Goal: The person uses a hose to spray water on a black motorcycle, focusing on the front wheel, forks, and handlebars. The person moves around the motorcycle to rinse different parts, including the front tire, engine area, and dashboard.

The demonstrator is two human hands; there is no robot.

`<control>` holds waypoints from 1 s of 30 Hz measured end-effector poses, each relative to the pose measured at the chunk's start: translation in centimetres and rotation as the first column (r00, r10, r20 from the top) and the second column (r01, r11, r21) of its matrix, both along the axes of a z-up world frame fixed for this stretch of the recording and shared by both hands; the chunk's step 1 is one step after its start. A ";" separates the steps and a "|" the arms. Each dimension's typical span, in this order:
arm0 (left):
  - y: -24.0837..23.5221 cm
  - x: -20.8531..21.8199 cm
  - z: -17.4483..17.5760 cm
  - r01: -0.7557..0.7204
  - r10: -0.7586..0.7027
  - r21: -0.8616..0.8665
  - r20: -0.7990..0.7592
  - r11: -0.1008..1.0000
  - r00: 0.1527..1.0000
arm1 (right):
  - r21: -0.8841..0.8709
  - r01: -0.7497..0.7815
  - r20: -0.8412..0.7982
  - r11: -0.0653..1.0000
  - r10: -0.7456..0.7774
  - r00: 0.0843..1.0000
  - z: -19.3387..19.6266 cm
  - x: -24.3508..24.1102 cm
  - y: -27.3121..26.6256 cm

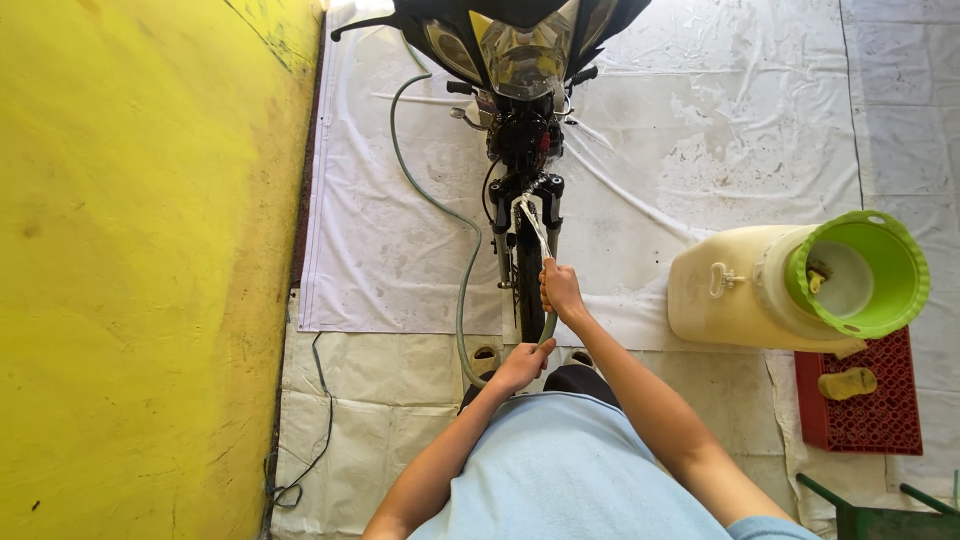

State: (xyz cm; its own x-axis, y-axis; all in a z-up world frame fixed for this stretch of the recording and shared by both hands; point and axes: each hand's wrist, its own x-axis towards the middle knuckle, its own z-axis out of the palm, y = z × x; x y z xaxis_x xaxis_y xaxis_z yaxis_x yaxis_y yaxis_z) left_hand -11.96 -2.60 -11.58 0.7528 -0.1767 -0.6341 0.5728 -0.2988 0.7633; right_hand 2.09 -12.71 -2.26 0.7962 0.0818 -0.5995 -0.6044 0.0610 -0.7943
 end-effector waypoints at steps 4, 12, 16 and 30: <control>0.4 0.1 0.8 -0.006 0.006 0.015 0.007 1.000 1.000 | -0.007 0.010 0.000 1.000 -0.010 1.000 -0.4 0.1 0.4; 0.8 -0.3 0.5 -0.024 0.024 -0.011 -0.018 1.000 1.000 | -0.006 -0.044 -0.008 0.999 0.044 0.999 -0.7 -0.1 1.2; 1.0 -0.2 1.1 -0.019 0.019 -0.005 -0.010 1.000 1.000 | 0.006 0.016 -0.041 1.000 -0.016 0.999 -1.2 0.0 0.9; 1.1 2.4 1.2 -0.046 0.047 -0.008 0.035 0.999 0.998 | -0.002 0.054 -0.047 0.999 -0.054 0.997 -0.5 2.8 1.0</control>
State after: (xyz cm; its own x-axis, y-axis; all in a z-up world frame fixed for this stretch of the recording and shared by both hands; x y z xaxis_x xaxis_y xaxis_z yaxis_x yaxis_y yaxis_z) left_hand -9.52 -1.52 -10.34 0.7819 -0.1456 -0.6062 0.5590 -0.2666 0.7851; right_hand 4.89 -11.73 -2.80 0.7702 0.0391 -0.6366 -0.6371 0.0941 -0.7650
